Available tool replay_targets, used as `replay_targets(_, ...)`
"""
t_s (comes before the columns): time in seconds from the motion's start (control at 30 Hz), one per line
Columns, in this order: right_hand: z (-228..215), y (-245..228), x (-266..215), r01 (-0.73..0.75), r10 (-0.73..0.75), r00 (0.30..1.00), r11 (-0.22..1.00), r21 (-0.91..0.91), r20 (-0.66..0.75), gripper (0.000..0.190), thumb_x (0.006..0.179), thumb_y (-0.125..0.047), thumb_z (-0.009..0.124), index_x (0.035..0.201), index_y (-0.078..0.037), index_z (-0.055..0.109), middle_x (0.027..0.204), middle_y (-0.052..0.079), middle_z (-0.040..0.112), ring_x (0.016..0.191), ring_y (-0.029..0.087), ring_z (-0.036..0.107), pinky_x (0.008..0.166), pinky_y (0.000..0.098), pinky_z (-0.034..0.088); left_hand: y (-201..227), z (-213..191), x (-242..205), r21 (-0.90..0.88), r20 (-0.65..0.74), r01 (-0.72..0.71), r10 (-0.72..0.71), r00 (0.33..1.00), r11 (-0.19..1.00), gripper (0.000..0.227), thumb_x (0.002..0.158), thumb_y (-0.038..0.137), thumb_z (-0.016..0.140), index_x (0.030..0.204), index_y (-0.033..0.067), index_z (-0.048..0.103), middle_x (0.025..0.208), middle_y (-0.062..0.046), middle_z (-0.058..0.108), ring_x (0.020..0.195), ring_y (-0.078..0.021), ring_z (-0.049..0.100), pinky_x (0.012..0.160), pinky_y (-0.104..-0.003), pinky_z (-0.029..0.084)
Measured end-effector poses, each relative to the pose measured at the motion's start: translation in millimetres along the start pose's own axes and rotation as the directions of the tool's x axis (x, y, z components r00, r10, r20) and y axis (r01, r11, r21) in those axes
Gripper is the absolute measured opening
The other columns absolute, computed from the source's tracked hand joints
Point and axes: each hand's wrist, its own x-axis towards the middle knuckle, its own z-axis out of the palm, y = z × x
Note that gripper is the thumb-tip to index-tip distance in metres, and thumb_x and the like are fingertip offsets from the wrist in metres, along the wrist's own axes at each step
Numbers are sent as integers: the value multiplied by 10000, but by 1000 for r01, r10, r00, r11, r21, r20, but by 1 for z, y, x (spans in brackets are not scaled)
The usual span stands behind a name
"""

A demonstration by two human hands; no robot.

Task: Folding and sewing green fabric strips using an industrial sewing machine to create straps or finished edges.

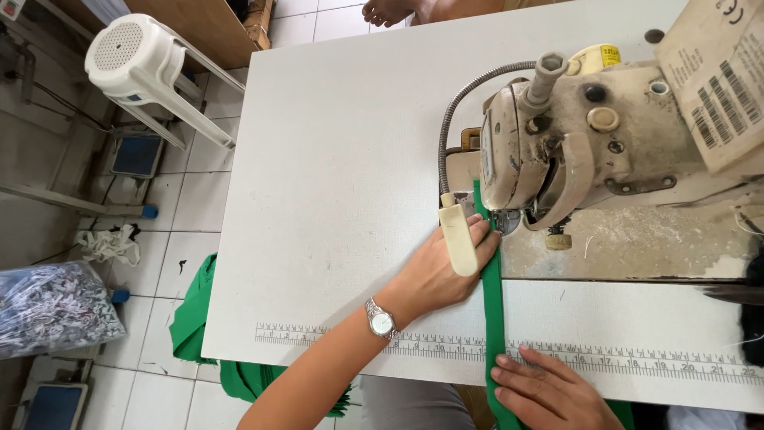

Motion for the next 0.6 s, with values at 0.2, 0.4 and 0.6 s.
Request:
replay_targets(0.2, 7, -5, 6, -21, 21, 1000, 1000, 4, -11, 182, 948, -164, 686, 1116, -119, 740, 1244, 72, 748, 1194, 237, 725, 1069, 467, 546, 14, 1, 1, 106, -40, 46, -42, 998, 993, 310, 997, -23, 502, 1281, -124, 573, 1262, -327, 606, 1209, -480, 619, 1082, -533, 521)
replay_targets(0.4, -3, -22, 14, -131, 131, 989, 991, 9, -75, 230, 967, -198, 629, 1172, -169, 729, 1249, 23, 755, 1210, 231, 725, 1071, 408, 566, 8, -2, -1, -73, -156, 96, -106, 982, 993, 179, 946, -115, 531, 1103, -31, 548, 1037, -217, 636, 984, -390, 661, 819, -468, 554)
replay_targets(0.6, -19, -36, 36, -220, 209, 945, 975, -18, -251, 172, 911, -226, 677, 1069, -231, 747, 1130, -72, 779, 1119, 147, 749, 1012, 324, 607, 15, -9, -1, -24, -176, 64, -67, 982, 998, 164, 949, -36, 555, 1110, -3, 562, 1028, -182, 608, 785, -337, 598, 591, -420, 496)
